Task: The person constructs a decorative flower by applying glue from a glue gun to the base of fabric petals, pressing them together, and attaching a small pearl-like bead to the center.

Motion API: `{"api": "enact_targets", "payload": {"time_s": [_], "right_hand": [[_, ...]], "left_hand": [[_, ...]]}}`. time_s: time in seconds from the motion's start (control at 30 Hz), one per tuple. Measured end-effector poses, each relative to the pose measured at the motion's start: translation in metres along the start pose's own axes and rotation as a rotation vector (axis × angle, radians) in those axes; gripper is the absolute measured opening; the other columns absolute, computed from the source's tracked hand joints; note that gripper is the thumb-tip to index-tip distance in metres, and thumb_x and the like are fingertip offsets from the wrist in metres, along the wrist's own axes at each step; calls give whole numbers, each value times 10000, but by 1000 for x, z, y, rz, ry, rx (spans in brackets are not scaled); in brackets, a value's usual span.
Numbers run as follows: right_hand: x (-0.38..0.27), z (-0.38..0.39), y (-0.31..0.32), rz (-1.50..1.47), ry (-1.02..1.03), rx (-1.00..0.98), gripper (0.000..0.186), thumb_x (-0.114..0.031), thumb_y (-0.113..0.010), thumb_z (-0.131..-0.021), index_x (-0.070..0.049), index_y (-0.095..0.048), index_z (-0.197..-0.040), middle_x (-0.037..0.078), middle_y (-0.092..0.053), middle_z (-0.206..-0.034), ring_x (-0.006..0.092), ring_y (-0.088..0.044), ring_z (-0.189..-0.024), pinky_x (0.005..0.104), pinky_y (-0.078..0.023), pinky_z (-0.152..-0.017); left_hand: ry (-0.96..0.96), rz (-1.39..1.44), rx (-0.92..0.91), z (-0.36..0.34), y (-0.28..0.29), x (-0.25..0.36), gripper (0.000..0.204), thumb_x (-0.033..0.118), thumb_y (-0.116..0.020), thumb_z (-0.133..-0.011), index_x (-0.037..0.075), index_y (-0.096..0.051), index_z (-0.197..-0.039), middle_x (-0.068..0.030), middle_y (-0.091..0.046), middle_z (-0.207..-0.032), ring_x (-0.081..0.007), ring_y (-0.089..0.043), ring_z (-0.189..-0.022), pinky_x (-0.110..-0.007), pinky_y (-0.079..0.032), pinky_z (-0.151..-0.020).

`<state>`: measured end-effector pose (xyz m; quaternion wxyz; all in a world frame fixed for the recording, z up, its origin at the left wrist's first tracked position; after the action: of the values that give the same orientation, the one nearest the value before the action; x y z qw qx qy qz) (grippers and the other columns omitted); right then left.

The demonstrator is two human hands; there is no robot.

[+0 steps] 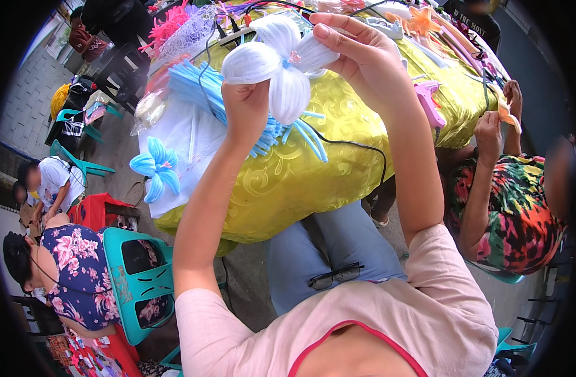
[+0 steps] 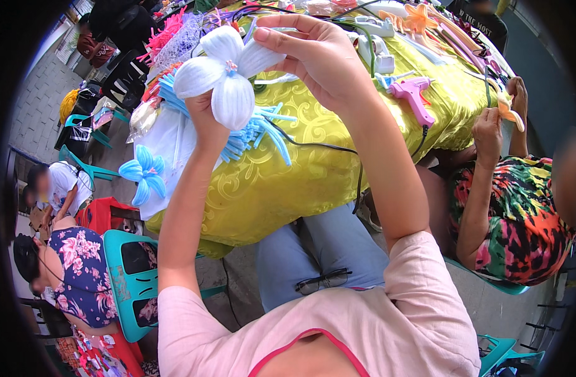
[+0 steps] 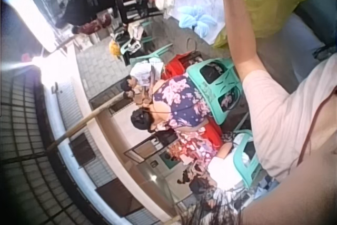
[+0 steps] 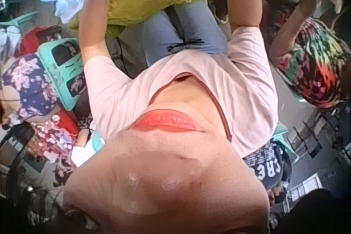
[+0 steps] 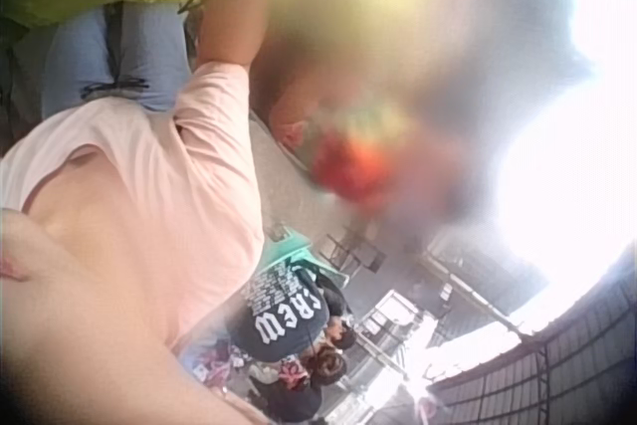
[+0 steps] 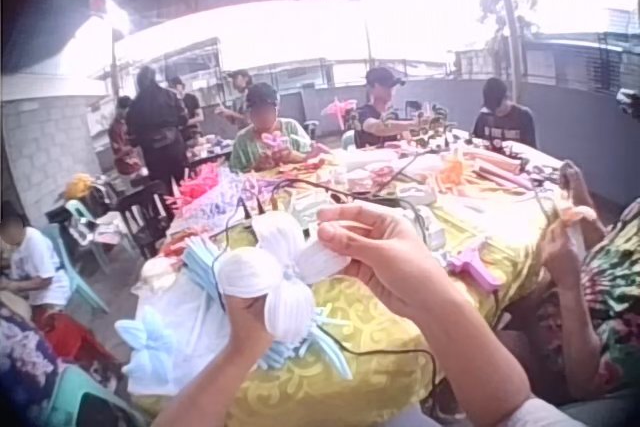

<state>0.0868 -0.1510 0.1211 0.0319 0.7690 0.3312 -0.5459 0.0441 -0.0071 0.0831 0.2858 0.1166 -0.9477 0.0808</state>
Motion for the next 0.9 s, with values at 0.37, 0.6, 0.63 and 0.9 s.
{"api": "enact_targets", "payload": {"time_s": [0.37,0.6,0.63,0.9], "right_hand": [[-8,-8,-3,320,-57,-106,289,-174,-637,-763,-29,-537,-992,32,-595,-830,75,-553,-691,202,-437,-609],[-8,-3,6,303,-99,-62,384,-358,-535,-815,1,-577,-947,82,-593,-841,139,-580,-712,245,-467,-610],[-2,0,6,308,-159,-84,396,-379,-517,-821,-12,-576,-955,73,-589,-835,134,-575,-713,240,-457,-590],[11,2,1,306,-224,-202,299,-297,-580,-801,-5,-599,-863,4,-566,-702,53,-508,-581,181,-414,-515]], "left_hand": [[-122,-295,-156,-2,-6,6,92,-29,-540,-708,-29,-590,-786,-78,-616,-747,-152,-590,-672,-248,-439,-606],[37,-65,-146,-2,-2,-9,152,-19,-522,-768,-39,-602,-896,-89,-625,-851,-87,-567,-752,-229,-438,-642],[45,-50,-159,-2,-2,-9,161,-15,-527,-771,-34,-604,-911,-86,-624,-865,-82,-563,-764,-228,-440,-652],[31,76,-242,-6,-16,8,161,-5,-562,-744,-13,-619,-895,-58,-625,-853,-105,-572,-750,-234,-449,-677]]}}
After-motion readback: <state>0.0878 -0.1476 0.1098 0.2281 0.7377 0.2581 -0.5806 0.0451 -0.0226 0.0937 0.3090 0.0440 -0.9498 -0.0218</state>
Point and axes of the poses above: each hand's wrist, its own z-axis away from the middle knuckle, its own y-axis out of the back of the hand, x = y × z, the point moved 9 cm from there along -z, towards the middle knuckle
